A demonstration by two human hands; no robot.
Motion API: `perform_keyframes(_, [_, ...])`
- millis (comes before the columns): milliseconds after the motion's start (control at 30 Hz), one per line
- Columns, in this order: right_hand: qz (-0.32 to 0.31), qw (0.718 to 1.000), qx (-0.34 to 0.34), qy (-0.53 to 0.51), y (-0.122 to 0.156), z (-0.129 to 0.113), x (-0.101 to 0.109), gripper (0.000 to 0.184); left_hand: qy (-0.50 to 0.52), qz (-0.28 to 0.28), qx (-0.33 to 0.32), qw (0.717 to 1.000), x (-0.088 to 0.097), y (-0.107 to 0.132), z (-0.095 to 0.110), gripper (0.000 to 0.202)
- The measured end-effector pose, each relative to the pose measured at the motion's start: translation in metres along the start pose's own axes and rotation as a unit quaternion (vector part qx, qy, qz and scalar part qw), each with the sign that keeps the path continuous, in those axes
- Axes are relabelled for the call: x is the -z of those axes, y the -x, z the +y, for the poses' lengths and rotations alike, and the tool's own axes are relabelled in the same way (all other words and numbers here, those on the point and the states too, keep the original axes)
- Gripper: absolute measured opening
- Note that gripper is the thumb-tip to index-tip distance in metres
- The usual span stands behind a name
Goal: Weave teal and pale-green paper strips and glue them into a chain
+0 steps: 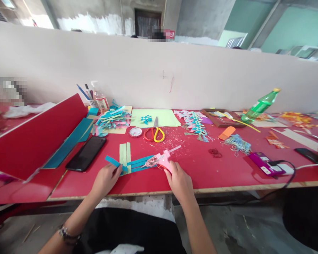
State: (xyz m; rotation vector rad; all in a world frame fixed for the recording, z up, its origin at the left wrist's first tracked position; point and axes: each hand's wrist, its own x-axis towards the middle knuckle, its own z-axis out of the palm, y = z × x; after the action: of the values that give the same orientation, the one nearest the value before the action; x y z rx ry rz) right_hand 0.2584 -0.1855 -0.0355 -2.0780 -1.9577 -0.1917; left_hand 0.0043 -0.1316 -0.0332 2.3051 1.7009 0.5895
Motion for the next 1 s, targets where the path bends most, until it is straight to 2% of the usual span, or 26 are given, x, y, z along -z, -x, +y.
perform_keyframes(200, [0.019,1.000,-0.003,0.005,0.001,0.003,0.004,0.035,0.001,-0.004,0.004,1.000,0.001,0.000,0.002,0.030])
perform_keyframes(733, [0.026,0.998,-0.027,0.051,0.005,0.010,0.006,0.032,-0.005,-0.012,0.009,1.000,0.003,-0.001,0.003,0.030])
perform_keyframes(1000, [0.023,0.996,-0.042,0.072,0.005,0.009,0.013,0.032,-0.006,-0.014,0.007,1.000,0.003,-0.001,0.004,0.030])
